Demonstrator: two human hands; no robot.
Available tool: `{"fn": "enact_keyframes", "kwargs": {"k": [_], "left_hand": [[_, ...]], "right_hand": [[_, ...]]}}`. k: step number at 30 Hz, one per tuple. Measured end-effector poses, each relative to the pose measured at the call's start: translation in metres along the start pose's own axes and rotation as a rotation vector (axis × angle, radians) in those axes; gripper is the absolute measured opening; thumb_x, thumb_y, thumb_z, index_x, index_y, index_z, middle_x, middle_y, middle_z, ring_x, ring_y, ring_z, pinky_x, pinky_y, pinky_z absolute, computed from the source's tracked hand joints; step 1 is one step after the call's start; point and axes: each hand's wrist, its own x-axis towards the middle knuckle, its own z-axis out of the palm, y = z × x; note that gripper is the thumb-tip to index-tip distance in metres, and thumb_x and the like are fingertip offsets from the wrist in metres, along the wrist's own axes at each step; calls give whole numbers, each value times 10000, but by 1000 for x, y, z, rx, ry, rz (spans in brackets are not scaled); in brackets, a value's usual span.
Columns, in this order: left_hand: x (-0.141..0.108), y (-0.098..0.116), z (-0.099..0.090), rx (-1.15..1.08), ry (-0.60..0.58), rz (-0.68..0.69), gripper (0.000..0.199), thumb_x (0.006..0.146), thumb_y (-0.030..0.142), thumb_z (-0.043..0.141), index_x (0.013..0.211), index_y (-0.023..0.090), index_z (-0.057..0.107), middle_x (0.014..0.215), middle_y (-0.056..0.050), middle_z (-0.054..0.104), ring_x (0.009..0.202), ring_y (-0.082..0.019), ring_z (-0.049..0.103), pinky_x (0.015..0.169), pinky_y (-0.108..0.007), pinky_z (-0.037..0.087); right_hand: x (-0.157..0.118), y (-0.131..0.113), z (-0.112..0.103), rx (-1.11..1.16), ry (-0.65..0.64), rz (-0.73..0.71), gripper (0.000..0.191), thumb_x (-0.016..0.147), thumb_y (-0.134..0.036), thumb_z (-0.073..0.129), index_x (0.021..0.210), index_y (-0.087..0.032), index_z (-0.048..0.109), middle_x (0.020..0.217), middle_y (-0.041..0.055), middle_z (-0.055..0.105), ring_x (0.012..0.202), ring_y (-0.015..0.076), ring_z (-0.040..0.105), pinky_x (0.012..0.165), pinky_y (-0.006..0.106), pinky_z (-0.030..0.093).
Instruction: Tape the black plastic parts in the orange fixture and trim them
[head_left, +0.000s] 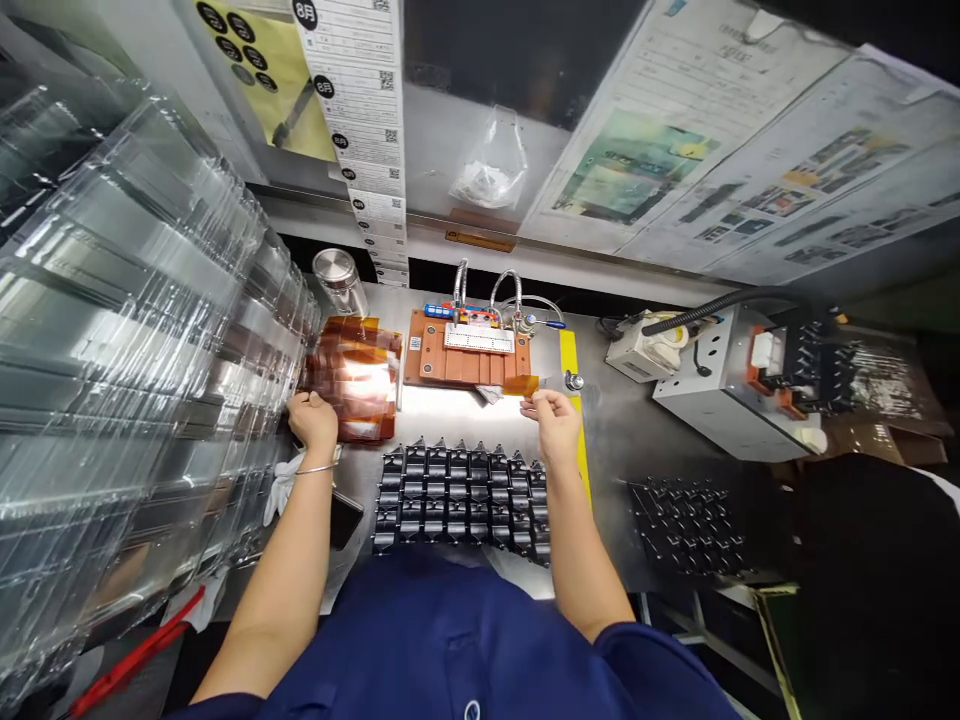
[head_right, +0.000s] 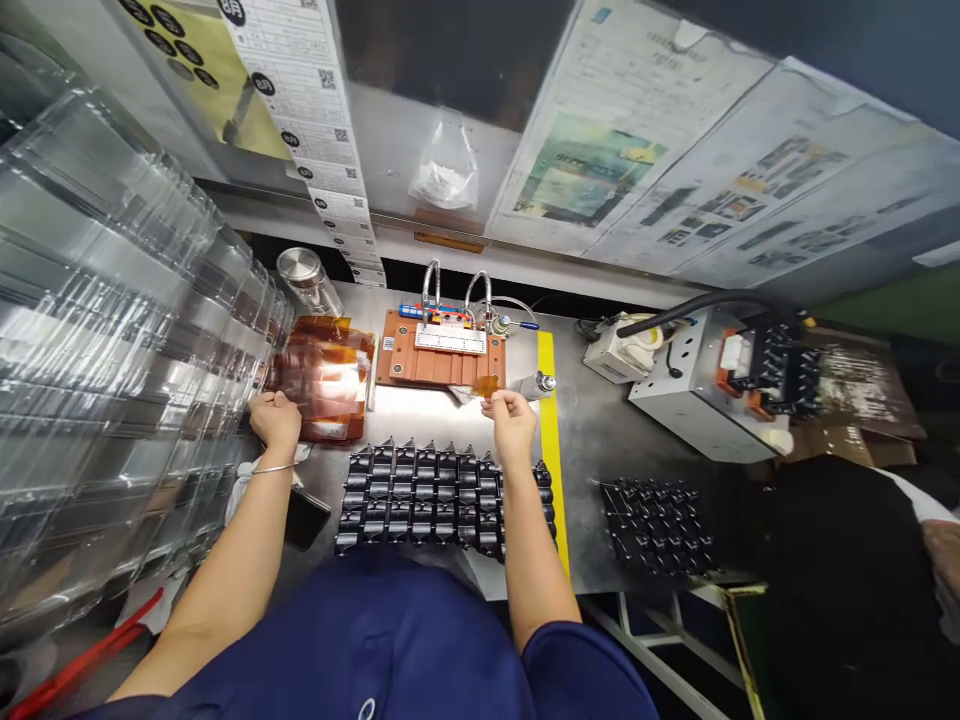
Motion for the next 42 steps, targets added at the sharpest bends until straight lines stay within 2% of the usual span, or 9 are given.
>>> {"fn": "enact_keyframes", "kwargs": {"k": [7, 13, 16, 21, 25, 28, 33, 38, 42], "left_hand": [[-13, -6, -4, 575, 74, 507, 431, 866, 165, 374, 1230, 142, 603, 1423, -240, 472, 1293, -433, 422, 989, -606, 356], [-13, 20, 3, 656, 22, 534, 451, 828, 149, 419, 1251, 107, 568, 1353, -246, 537, 1193, -477, 501, 921, -665, 404], [-50, 74, 65, 555, -95, 897, 393, 881, 197, 387, 1224, 104, 556, 1215, -216, 602, 1133, -419, 544, 933, -606, 433], [-148, 172, 233, 776, -730, 1365, 324, 904, 119, 376, 1095, 142, 636, 1097, -162, 648, 1026, -265, 626, 861, -360, 502], [-178, 214, 332, 851, -791, 1383, 394, 848, -37, 334, 1112, 44, 616, 1092, -230, 636, 967, -261, 666, 797, -344, 507], [-171, 215, 360, 877, -872, 1394, 375, 842, -55, 340, 1073, 27, 625, 1058, -246, 647, 972, -266, 674, 824, -361, 504], [-157, 201, 347, 810, -1044, 1404, 324, 872, -5, 395, 1046, 72, 658, 1097, -220, 664, 1059, -271, 652, 911, -386, 487], [-142, 186, 290, 621, -1194, 1287, 258, 933, 178, 459, 1056, 165, 686, 1092, -116, 712, 972, -195, 679, 868, -304, 519], [-91, 157, 209, 103, -1489, 490, 479, 904, 563, 467, 842, 178, 744, 821, -123, 748, 717, -212, 700, 655, -329, 577]], "right_hand": [[-17, -13, -46, -181, -226, -65, 270, 702, -442, 722, 710, -181, 653, 607, 15, 666, 563, 150, 634, 574, 299, 560], [-13, -21, -76, -494, -397, -389, 154, 830, -233, 562, 805, -180, 704, 759, 37, 685, 617, 131, 601, 572, 248, 495], [0, -21, -87, -636, -494, -476, 176, 862, -168, 540, 860, -179, 715, 780, 40, 687, 658, 132, 612, 624, 249, 492], [17, -23, -88, -890, -675, -613, 164, 895, -151, 554, 927, -189, 711, 848, 48, 708, 768, 158, 646, 699, 265, 494], [24, -30, -84, -1021, -791, -708, 166, 925, -183, 540, 986, -192, 695, 848, 49, 689, 773, 172, 627, 660, 277, 485], [31, -32, -83, -1052, -802, -717, 170, 928, -166, 531, 1010, -194, 677, 878, 53, 683, 809, 177, 608, 651, 278, 472], [44, -28, -74, -1094, -806, -707, 182, 944, -161, 502, 959, -176, 683, 878, 66, 691, 812, 174, 599, 674, 271, 465], [64, -24, -61, -759, -871, -629, 181, 928, -190, 522, 939, -187, 703, 875, 56, 714, 801, 162, 630, 719, 273, 494], [92, -1, -47, -355, -416, -253, 171, 863, -303, 557, 854, -189, 685, 759, 21, 697, 672, 138, 623, 654, 267, 513]]}}
